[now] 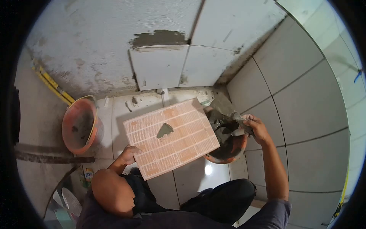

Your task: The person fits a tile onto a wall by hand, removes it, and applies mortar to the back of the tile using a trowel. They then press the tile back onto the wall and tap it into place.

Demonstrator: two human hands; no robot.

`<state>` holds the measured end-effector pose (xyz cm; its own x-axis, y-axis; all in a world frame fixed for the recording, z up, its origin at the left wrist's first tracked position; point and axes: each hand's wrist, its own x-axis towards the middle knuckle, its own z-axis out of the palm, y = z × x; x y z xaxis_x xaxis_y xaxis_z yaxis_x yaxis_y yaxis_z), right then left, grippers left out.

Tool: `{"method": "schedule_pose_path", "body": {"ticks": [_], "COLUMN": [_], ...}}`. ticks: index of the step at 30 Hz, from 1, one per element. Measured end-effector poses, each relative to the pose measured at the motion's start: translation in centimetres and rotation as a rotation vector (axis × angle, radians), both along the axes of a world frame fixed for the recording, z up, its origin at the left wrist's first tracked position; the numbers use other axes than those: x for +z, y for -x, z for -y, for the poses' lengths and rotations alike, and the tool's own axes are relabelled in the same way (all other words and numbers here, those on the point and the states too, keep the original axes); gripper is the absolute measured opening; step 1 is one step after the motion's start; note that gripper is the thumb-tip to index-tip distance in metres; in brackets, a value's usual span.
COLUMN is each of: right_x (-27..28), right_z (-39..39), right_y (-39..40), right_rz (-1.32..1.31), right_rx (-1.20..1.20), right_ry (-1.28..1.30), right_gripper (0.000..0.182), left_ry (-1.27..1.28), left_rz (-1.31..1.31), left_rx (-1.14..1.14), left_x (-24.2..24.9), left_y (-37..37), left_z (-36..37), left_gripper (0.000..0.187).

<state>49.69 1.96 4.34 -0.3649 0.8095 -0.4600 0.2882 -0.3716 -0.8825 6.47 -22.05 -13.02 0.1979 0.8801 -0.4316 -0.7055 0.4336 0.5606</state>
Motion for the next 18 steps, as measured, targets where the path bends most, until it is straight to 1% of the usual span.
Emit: {"method": "schedule_pose_path", "body": {"ticks": [1, 3, 5, 7, 8, 9, 10, 11, 12, 13, 14, 15, 16, 17, 18], "right_x": [0.3, 0.5, 0.9, 1.9, 2.6, 2.9, 2.7, 2.7, 2.9, 1.4, 0.8, -0.3, -1.0, -1.9, -4.4], "right_z": [-0.4, -1.0, -1.4, -1.2, -0.5, -0.3, 0.2, 1.0, 2.0, 2.7, 4.0, 5.7, 7.3, 9.0, 10.3], "right_y": [1.2, 3.5, 8.3, 13.9, 17.7, 21.2, 25.1, 29.1, 33.3, 37.3, 41.3, 45.2, 48.8, 52.0, 55.1], "right_rz": [-0.015, -0.091, -0.180, -0.188, -0.156, -0.144, -0.175, -0.139, -0.036, -0.093, -0.120, -0.073, 0.110, 0.196, 0.226], "right_rx": [-0.002, 0.076, 0.190, 0.250, 0.299, 0.407, 0.511, 0.613, 0.720, 0.822, 0.870, 0.927, 0.996, 1.061, 1.116], "right_ry": [-0.001, -0.007, 0.003, -0.013, -0.082, -0.089, -0.202, -0.269, -0.426, -0.675, -0.756, -0.921, -0.947, -1.054, -1.149], "right_gripper": [0.021, 0.023, 0.025, 0.028, 0.028, 0.029, 0.029, 0.027, 0.028, 0.029, 0.034, 0.035, 0.035, 0.031, 0.026], "left_ry": [0.002, 0.091, 0.189, 0.175, 0.129, 0.086, 0.069, 0.049, 0.050, 0.001, -0.041, 0.118, 0.049, 0.080, 0.071], "left_rz": [-0.008, -0.092, -0.135, -0.191, -0.145, -0.097, -0.081, -0.062, -0.063, -0.185, -0.307, -0.168, -0.058, -0.154, -0.135], "left_rx": [0.033, 0.010, 0.033, 0.039, 0.082, 0.111, 0.106, 0.097, 0.119, 0.024, -0.075, 0.033, 0.047, -0.016, -0.066], "left_x": [-0.2, -0.6, -0.2, 0.9, -0.1, -1.0, -1.0, -0.8, -0.2, 0.6, 1.3, 1.6, 1.7, -0.2, -4.3], "left_y": [0.1, 0.2, 0.1, 0.1, -0.1, -0.4, -0.6, -0.6, -0.3, 0.1, 0.4, -0.1, 0.0, 0.0, -0.6], "left_z": [0.2, 0.5, 0.5, 0.6, 0.4, 0.2, 0.1, 0.0, 0.0, 0.1, 0.1, 0.1, 0.3, 0.1, -0.2], "left_gripper": [0.049, 0.045, 0.043, 0.037, 0.034, 0.030, 0.037, 0.043, 0.043, 0.038, 0.032, 0.031, 0.029, 0.030, 0.034]}}
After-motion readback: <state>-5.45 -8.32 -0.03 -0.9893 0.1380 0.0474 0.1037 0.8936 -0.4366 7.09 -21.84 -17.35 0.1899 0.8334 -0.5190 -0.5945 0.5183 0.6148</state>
